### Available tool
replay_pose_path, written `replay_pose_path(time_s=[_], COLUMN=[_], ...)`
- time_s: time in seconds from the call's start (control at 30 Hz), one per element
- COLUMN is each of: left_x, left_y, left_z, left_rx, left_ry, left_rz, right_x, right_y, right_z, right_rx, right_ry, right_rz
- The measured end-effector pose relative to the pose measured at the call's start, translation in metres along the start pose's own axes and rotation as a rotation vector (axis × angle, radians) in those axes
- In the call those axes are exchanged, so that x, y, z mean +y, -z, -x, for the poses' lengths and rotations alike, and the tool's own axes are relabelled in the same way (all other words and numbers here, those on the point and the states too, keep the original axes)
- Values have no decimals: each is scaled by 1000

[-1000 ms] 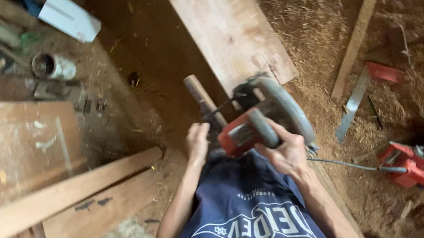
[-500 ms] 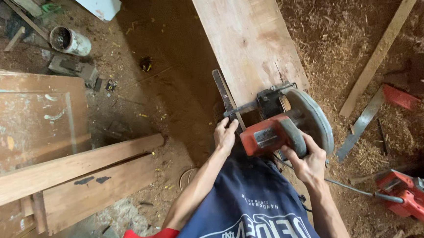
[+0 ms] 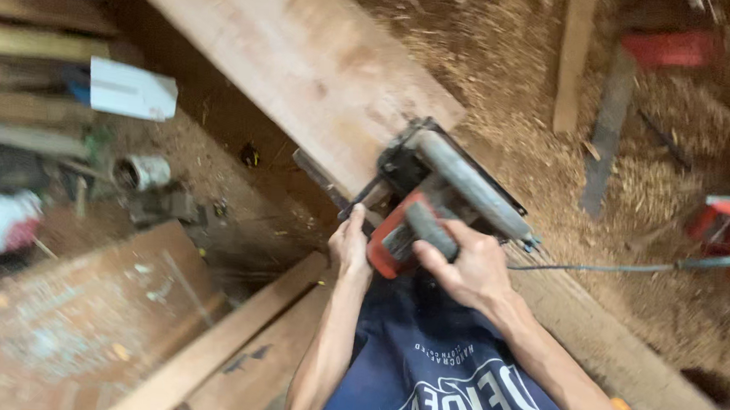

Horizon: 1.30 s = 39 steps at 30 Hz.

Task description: The person uses a circular saw with a guide to cut a long plank of wood into smaller sections. After cutting, the person uses an electric sander to smooth the edges and surfaces of the cut wood pieces.

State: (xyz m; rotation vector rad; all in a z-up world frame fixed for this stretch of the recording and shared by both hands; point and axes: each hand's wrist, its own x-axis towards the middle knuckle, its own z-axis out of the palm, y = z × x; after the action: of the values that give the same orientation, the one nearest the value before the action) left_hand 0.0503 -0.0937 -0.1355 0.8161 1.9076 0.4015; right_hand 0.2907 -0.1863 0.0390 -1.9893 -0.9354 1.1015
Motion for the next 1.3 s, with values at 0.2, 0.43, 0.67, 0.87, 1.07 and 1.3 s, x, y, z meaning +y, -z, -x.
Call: replay_pose_path(time_s=[0.2, 0.43, 0.67, 0.87, 1.07, 1.3], left_x=[45, 85, 79, 107, 105, 91], left_y=[20, 16, 13, -23, -28, -14], left_z=[-4, -15, -27, 1, 2, 1], left_rx=[-142, -191, -47, -65, -55, 45], left_ry=[385, 361, 171, 182, 162, 130], left_rz=[284, -18, -267, -330, -375, -375], right_x=[-5, 2, 2, 3, 2, 2], right_y=[15, 21, 12, 16, 19, 20], right_z=[-7, -20, -19, -15, -16, -21], right_rx=[-114, -70, -46, -67, -101, -101], right_ry=[-136, -110, -102, -97, -110, -121], right_rz=[-103, -288, -309, -291, -285, -247])
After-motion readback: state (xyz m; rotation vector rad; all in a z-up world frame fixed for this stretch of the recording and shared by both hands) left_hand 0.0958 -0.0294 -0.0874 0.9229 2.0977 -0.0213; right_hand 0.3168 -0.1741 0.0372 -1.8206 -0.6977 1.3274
